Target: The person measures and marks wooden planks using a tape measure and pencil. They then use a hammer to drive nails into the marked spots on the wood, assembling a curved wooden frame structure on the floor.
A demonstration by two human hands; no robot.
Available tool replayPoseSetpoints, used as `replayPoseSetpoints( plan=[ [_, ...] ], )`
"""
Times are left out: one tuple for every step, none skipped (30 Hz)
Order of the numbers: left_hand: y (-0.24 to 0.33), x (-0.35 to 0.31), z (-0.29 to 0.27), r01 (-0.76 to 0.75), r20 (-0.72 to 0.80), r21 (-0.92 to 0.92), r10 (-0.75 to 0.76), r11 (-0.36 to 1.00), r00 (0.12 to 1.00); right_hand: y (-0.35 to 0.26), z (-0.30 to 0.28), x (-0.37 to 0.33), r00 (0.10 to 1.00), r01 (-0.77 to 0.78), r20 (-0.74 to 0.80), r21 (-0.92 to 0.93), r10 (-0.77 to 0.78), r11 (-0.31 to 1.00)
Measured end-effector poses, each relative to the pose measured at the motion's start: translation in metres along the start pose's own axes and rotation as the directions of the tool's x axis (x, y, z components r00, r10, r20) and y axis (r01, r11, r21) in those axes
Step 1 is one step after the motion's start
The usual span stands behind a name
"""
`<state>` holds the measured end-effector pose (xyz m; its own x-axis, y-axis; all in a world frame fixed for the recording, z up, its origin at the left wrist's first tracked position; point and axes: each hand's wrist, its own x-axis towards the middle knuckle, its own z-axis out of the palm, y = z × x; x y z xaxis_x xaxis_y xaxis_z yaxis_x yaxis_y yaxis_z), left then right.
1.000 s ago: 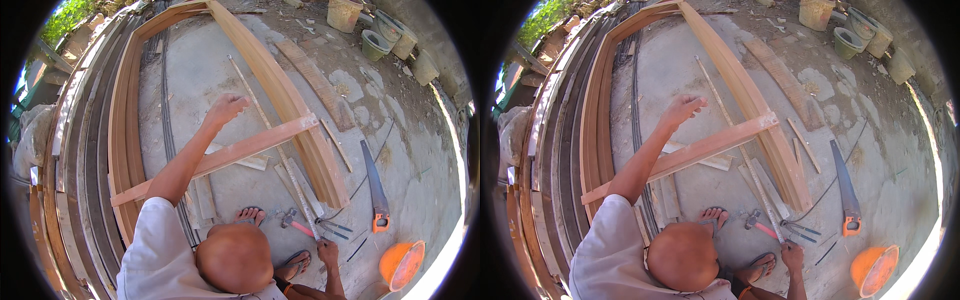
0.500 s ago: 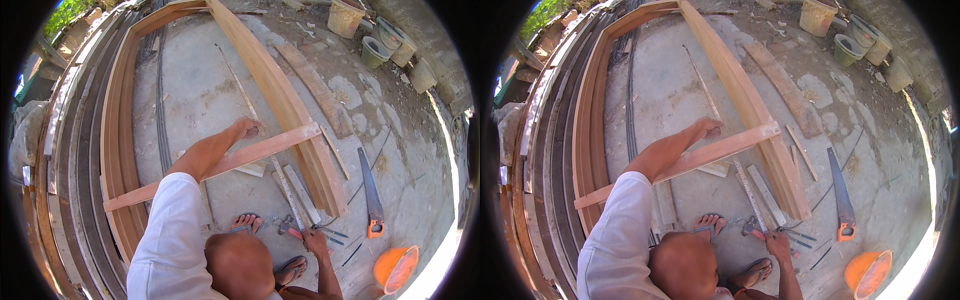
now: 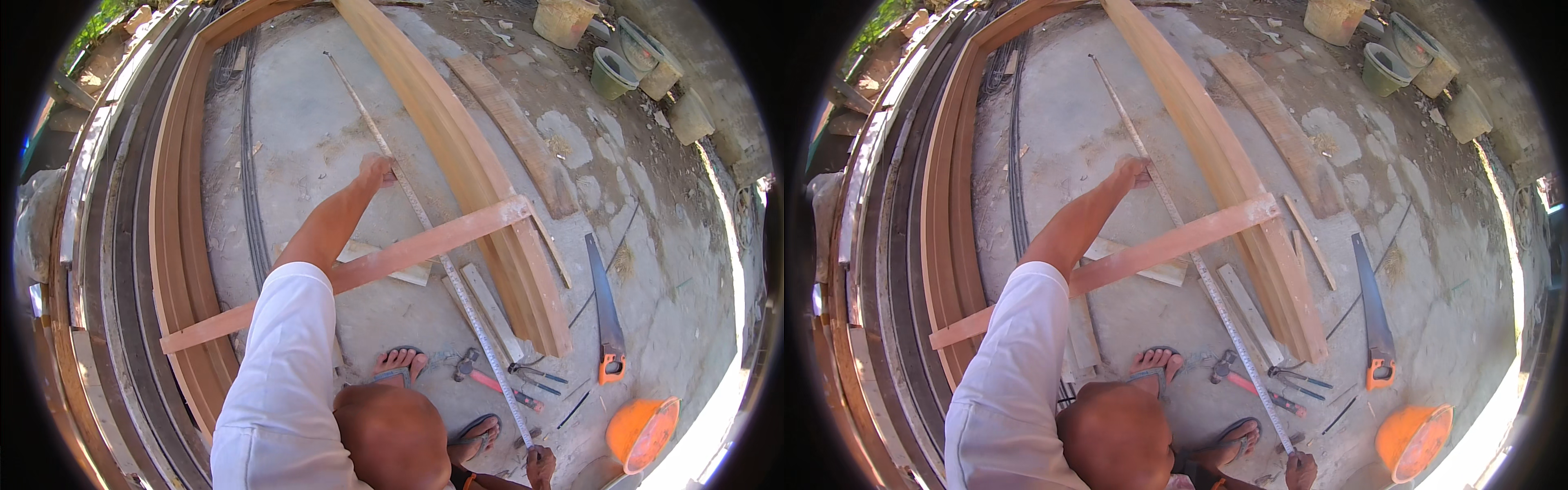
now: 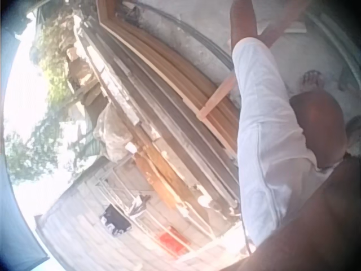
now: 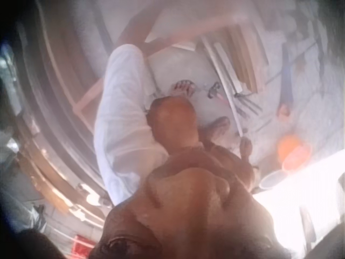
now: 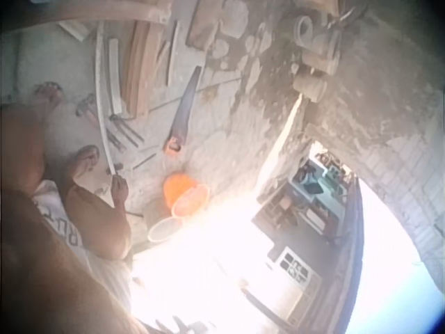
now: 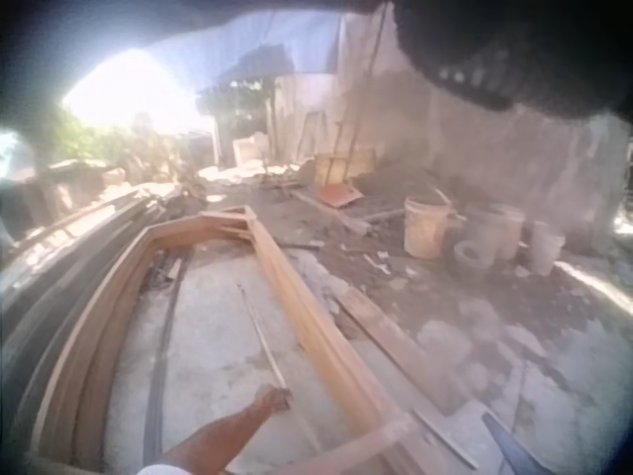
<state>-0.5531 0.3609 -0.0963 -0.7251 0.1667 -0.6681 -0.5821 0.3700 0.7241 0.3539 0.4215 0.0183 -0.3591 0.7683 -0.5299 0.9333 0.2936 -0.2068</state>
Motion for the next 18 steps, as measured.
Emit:
replayPoseSetpoints(
  plan=[
    [-0.006,-0.003,0.007,0.015,0.033,0.005,-0.015,1.0,0.999,-0.011,0.007,0.007,0.997,0.047,-0.061,-0.005,-0.048,0.999],
    [-0.014,-0.009,0.019,0.026,0.064,0.01,-0.027,1.0,0.998,-0.03,0.01,0.016,0.997,0.04,-0.071,-0.004,-0.04,0.999],
    [-0.023,-0.015,0.025,0.039,0.086,0.014,-0.04,0.999,0.996,-0.057,0.012,0.027,0.996,0.039,-0.074,-0.004,-0.039,0.999],
    [-0.03,-0.023,0.031,0.061,0.149,0.038,-0.066,0.997,0.987,-0.082,0.014,0.039,0.996,0.037,-0.079,-0.001,-0.037,0.999],
    [-0.037,-0.032,0.036,0.083,0.212,0.062,-0.094,0.995,0.973,-0.106,0.016,0.052,0.997,0.049,-0.069,0.044,-0.046,0.998],
    [-0.043,-0.042,0.042,0.101,0.276,0.086,-0.121,0.991,0.953,-0.127,0.018,0.064,0.997,0.059,-0.064,0.088,-0.053,0.994],
    [-0.048,-0.053,0.047,0.09,0.318,0.12,-0.124,0.989,0.94,-0.143,0.026,0.078,0.991,0.108,-0.085,0.096,-0.1,0.989],
    [-0.053,-0.063,0.05,0.077,0.356,0.151,-0.127,0.985,0.926,-0.16,0.03,0.09,0.983,0.161,-0.105,0.102,-0.15,0.982],
    [-0.058,-0.071,0.049,0.067,0.388,0.182,-0.135,0.981,0.912,-0.19,0.025,0.098,0.991,0.133,-0.04,0.124,-0.129,0.983],
    [-0.06,-0.079,0.049,0.076,0.361,0.183,-0.14,0.98,0.922,-0.222,0.017,0.104,0.994,0.101,0.023,0.143,-0.105,0.985],
    [-0.058,-0.085,0.051,0.083,0.336,0.179,-0.14,0.98,0.932,-0.238,0.011,0.108,0.993,0.07,0.082,0.157,-0.083,0.985],
    [-0.054,-0.09,0.055,0.088,0.313,0.176,-0.141,0.98,0.939,-0.237,0.01,0.108,0.993,0.068,0.088,0.173,-0.085,0.983],
    [-0.052,-0.088,0.051,0.064,0.299,0.163,-0.111,0.985,0.948,-0.236,0.011,0.106,0.991,0.075,0.097,0.191,-0.095,0.979],
    [-0.054,-0.081,0.046,0.043,0.281,0.15,-0.084,0.988,0.956,-0.233,0.014,0.103,0.988,0.082,0.111,0.207,-0.107,0.975],
    [-0.056,-0.074,0.042,0.021,0.266,0.139,-0.058,0.99,0.962,-0.218,0.016,0.097,0.986,0.126,0.08,0.21,-0.145,0.969],
    [-0.055,-0.062,0.037,0.015,0.238,0.131,-0.046,0.991,0.97,-0.193,0.016,0.088,0.982,0.169,0.052,0.208,-0.183,0.963],
    [-0.047,-0.047,0.029,0.007,0.202,0.123,-0.032,0.992,0.979,-0.168,0.013,0.079,0.985,0.12,0.112,0.13,-0.135,0.984],
    [-0.036,-0.034,0.024,0.0,0.173,0.118,-0.02,0.993,0.985,-0.135,0.011,0.069,0.984,0.068,0.164,0.046,-0.074,0.997]
  ],
)
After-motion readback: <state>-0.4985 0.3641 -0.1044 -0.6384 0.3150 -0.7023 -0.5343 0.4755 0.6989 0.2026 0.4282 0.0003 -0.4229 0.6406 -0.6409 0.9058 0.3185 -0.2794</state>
